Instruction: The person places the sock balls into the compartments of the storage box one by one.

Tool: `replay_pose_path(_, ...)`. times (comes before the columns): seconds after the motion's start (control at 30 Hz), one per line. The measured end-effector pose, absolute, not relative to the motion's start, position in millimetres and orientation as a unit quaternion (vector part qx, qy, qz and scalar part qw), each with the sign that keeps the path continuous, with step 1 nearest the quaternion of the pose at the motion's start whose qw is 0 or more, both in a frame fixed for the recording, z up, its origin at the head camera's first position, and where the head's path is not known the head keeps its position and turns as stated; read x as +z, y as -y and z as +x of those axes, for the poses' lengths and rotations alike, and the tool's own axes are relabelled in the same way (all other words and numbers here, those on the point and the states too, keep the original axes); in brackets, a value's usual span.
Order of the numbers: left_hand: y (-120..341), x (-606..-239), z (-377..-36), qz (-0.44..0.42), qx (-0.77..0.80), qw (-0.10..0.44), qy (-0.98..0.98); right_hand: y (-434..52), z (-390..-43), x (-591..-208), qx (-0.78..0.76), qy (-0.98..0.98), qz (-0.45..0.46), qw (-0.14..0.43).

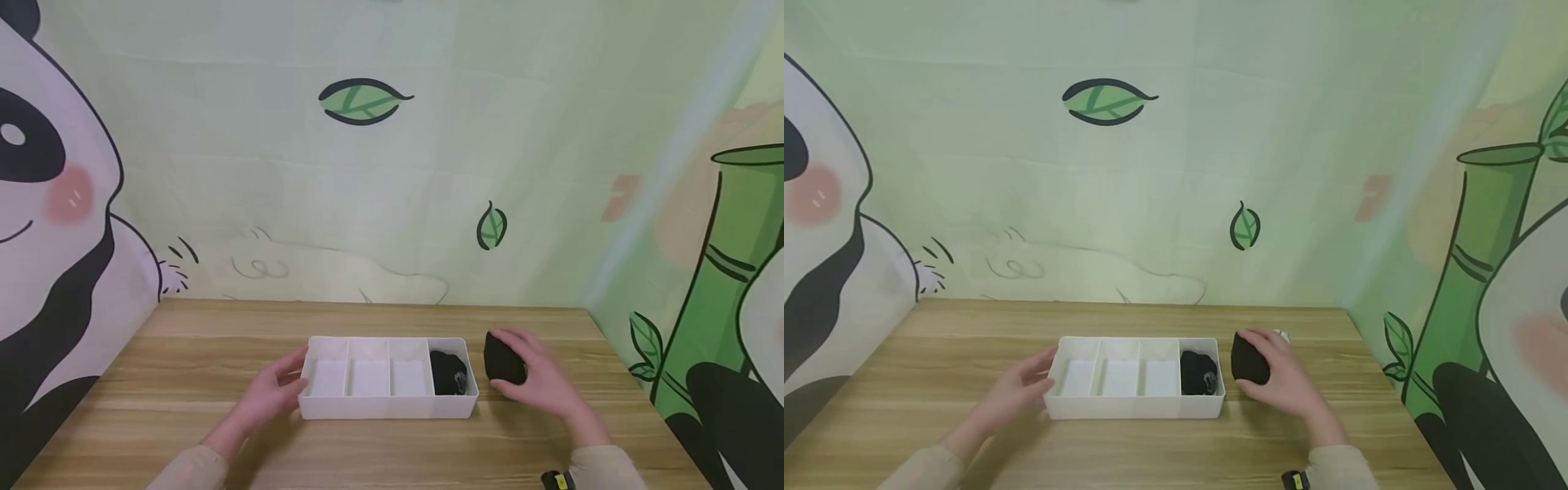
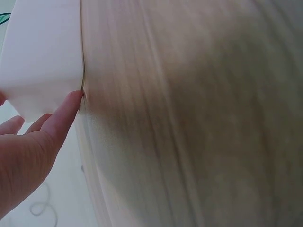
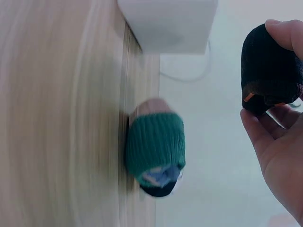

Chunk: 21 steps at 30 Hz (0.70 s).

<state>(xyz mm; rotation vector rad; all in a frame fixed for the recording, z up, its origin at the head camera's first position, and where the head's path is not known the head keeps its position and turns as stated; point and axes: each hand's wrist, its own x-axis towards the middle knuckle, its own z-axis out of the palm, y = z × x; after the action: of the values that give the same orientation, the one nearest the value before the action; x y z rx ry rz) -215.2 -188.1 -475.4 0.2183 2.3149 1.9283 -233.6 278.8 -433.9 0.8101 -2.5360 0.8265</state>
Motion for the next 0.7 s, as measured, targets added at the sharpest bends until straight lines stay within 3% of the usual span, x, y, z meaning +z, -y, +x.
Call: replay_pose_path(0.7,188,-476,-215,0.071,0.624,0.055,-0.776,-230,-233,-430,0.299,0.881,0.338,0.144)
